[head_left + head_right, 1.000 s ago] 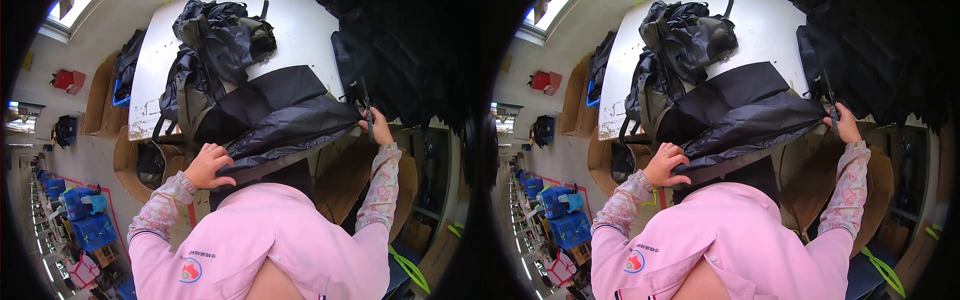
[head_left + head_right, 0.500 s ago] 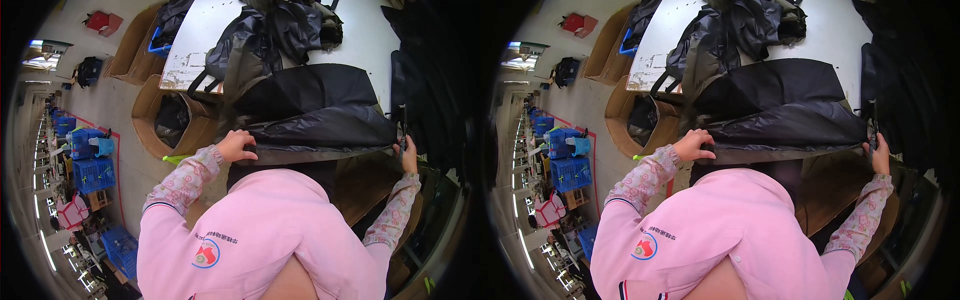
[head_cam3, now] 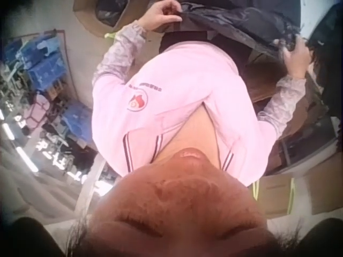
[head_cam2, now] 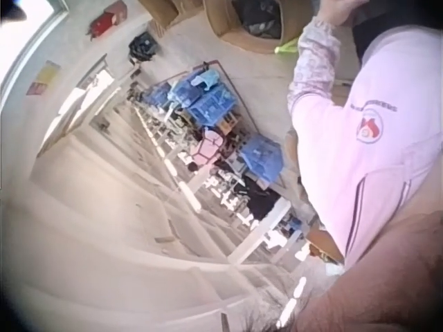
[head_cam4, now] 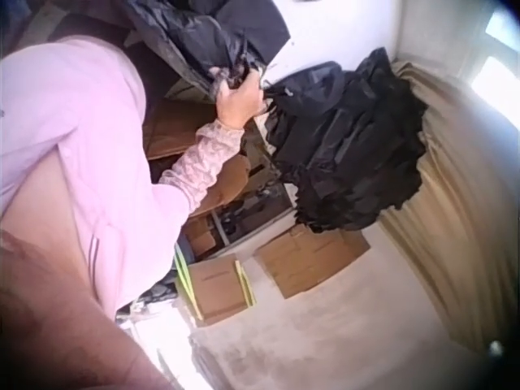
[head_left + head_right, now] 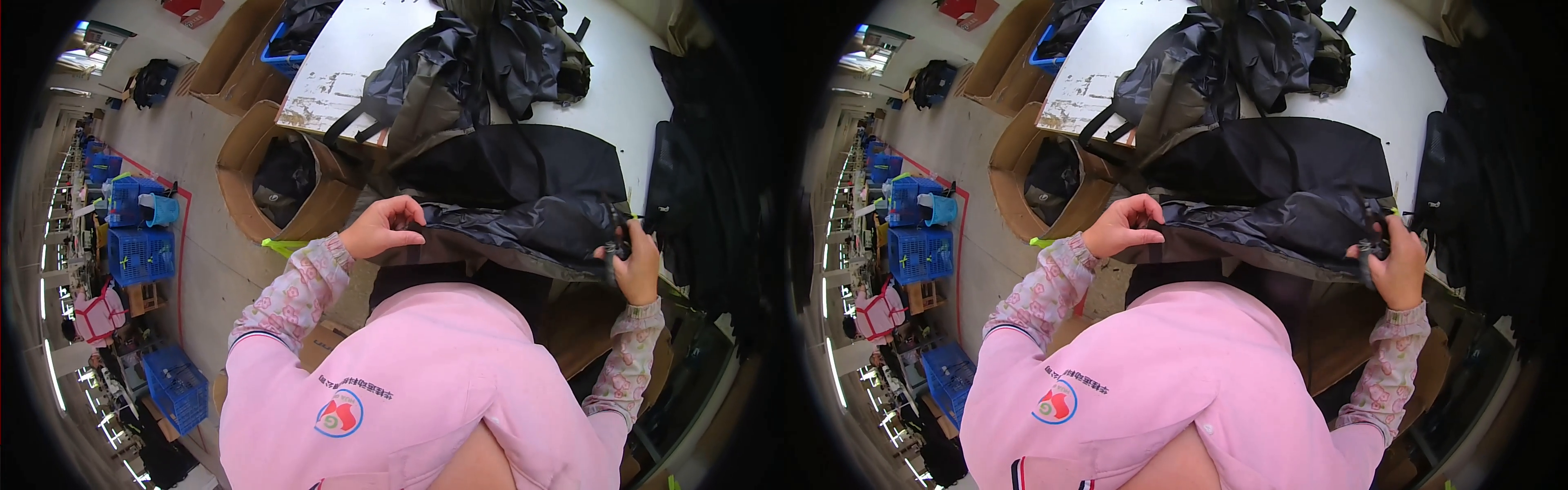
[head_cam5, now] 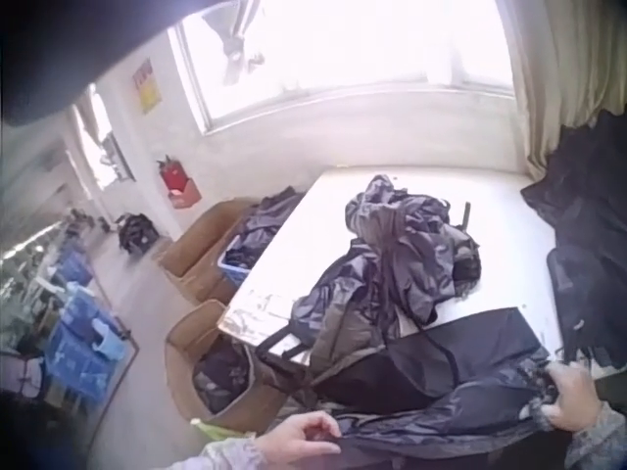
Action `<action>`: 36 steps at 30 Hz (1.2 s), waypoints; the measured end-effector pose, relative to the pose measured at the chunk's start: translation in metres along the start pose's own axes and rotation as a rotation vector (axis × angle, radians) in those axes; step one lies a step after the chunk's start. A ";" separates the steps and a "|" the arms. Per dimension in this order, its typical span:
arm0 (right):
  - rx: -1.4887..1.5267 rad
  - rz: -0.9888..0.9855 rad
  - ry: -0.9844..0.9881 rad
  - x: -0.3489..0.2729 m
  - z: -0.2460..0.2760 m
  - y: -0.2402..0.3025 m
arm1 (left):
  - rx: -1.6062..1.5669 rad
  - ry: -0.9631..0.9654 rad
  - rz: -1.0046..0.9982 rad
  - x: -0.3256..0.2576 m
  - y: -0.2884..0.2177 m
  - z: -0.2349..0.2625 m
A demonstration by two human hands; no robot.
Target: Using scissors to trim and cut fabric pieces at a factory workbench.
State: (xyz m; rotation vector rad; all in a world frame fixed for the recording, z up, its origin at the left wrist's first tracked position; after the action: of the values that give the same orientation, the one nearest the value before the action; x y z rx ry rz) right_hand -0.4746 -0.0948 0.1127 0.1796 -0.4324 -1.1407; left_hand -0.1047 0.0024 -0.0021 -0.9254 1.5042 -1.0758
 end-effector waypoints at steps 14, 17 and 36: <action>0.090 0.565 0.349 0.028 -0.083 0.172 | 0.203 0.079 0.028 0.008 -0.025 -0.017; 0.083 0.569 0.357 0.027 -0.085 0.173 | 0.207 0.086 0.018 0.010 -0.024 -0.018; 0.082 0.538 0.433 0.016 -0.097 0.162 | 0.256 0.103 -0.008 0.017 -0.031 -0.027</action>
State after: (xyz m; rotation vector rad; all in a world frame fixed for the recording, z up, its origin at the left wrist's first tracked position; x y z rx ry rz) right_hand -0.2920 -0.0504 0.0863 0.3503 -0.1249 -0.5326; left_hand -0.1338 -0.0184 0.0242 -0.7072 1.4062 -1.3034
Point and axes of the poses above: each hand's wrist, its own x-axis towards the middle knuckle, its own z-axis out of the back of the hand, y = z × x, the point moved 10 cm from there along x, towards the middle knuckle, and after that the axes turned 6 degrees about -y, right-handed, at the moved point
